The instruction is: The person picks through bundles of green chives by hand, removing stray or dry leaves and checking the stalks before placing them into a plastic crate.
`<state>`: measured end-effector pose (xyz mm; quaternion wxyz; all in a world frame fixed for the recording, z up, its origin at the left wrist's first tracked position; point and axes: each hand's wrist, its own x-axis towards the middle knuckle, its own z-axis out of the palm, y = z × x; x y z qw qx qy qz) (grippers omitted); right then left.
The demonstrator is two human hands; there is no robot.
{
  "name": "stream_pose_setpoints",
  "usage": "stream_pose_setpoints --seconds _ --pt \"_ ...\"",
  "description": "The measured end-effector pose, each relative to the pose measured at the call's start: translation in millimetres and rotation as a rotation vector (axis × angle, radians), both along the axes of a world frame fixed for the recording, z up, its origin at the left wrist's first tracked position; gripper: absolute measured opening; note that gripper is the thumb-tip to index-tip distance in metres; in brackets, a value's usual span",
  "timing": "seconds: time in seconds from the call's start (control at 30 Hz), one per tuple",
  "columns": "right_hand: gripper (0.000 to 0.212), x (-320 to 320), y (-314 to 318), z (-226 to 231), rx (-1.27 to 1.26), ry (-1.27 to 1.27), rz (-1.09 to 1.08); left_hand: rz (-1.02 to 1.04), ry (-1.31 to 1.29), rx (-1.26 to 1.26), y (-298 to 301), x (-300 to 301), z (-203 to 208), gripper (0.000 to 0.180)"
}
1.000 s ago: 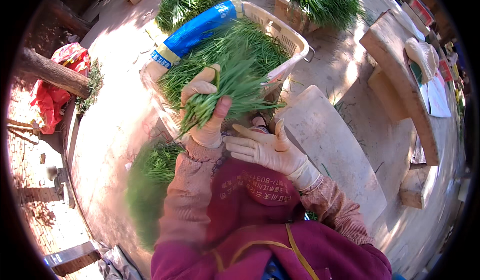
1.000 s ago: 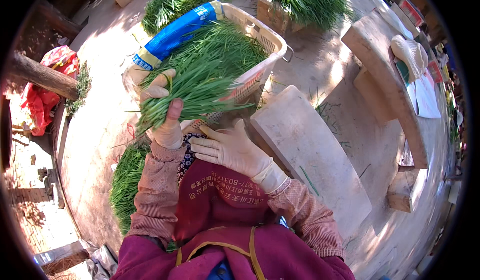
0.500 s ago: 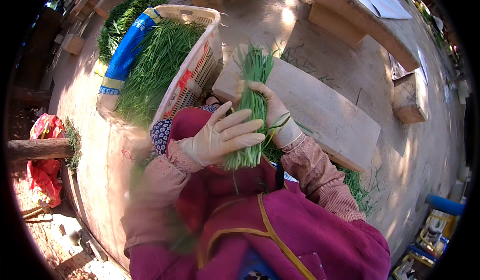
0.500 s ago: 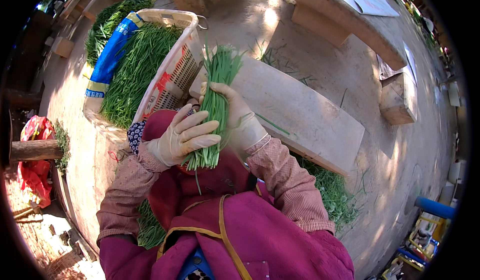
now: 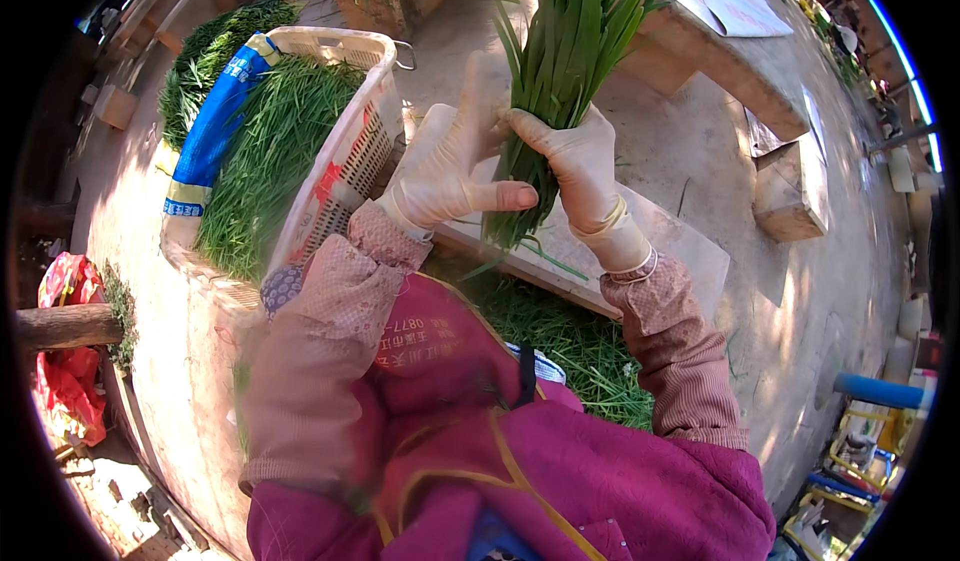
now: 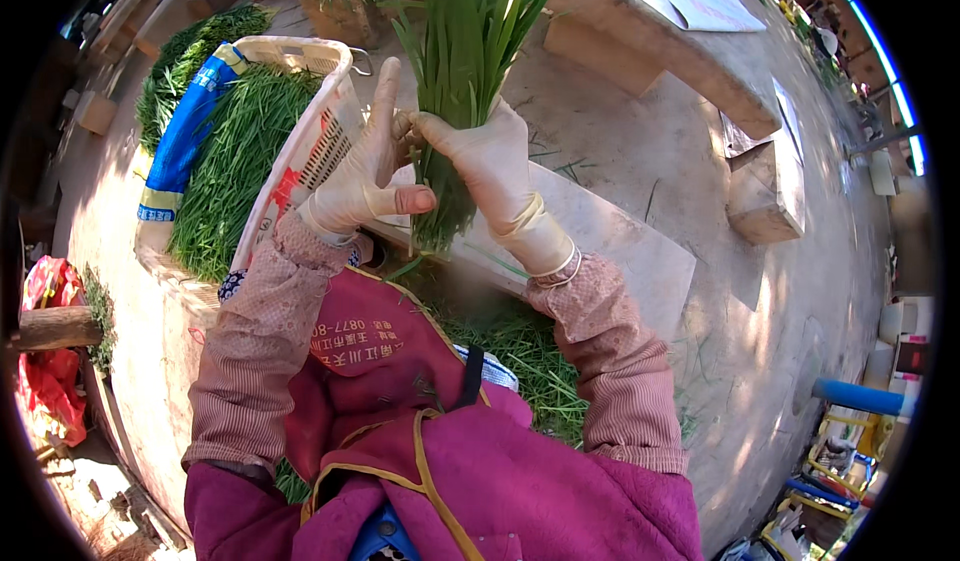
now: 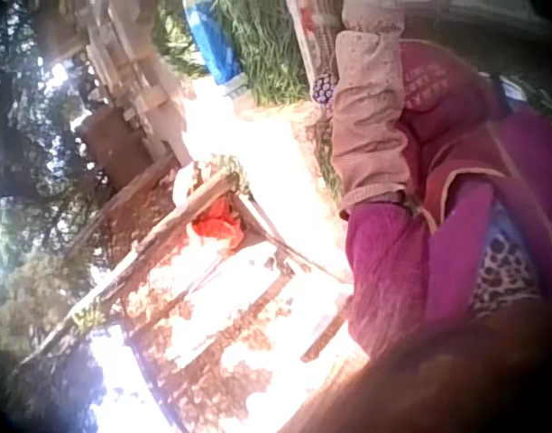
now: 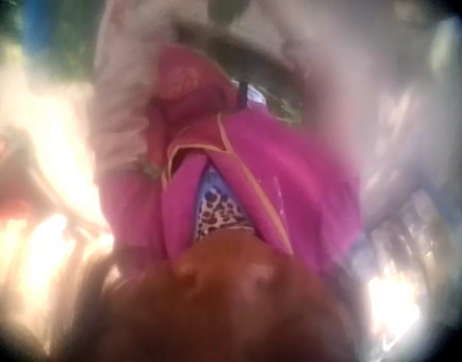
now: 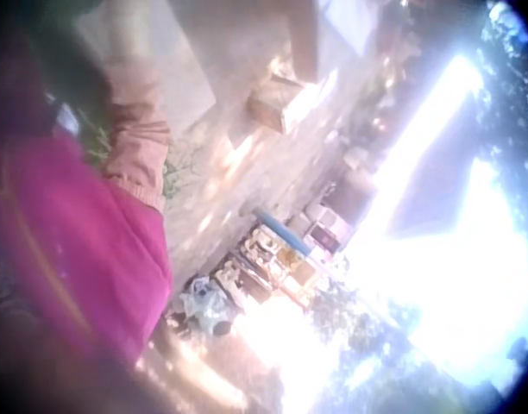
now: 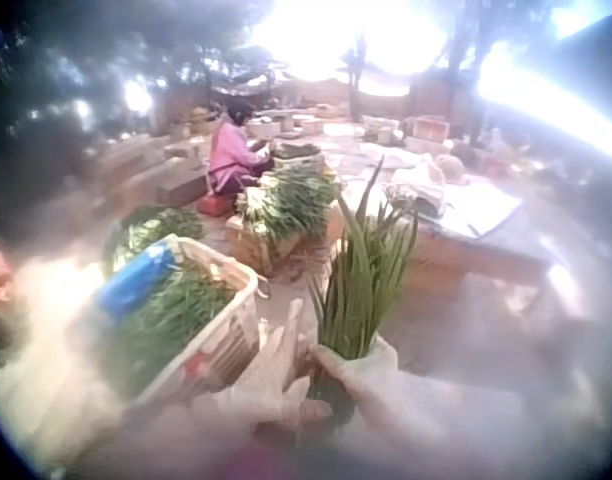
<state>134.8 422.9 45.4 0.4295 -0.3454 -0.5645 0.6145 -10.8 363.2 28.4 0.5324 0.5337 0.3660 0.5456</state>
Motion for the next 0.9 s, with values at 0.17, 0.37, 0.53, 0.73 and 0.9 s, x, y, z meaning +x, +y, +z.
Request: stream_pose_setpoints --seconds 0.17,0.37,0.53,0.73,0.9 --pt "0.037 1.4 14.2 -78.1 0.110 -0.196 0.013 0.134 0.386 -0.175 31.2 8.9 -96.9 0.107" --pt "0.036 9.1 20.2 -101.8 -0.014 -0.262 0.027 0.203 -0.011 -0.210 36.9 41.5 -139.8 0.113" --pt "0.036 1.5 17.2 -83.1 -0.252 -0.055 0.143 0.286 -0.070 -0.169 48.4 43.2 -140.5 0.102" --pt "0.033 30.2 -14.6 -13.9 0.062 -0.046 0.241 0.692 -0.408 -0.343 25.6 13.3 -143.1 0.041" --pt "0.028 110.6 -62.9 -30.8 0.123 -0.265 -0.021 0.819 -0.868 -0.481 -15.9 -35.2 -117.3 0.033"
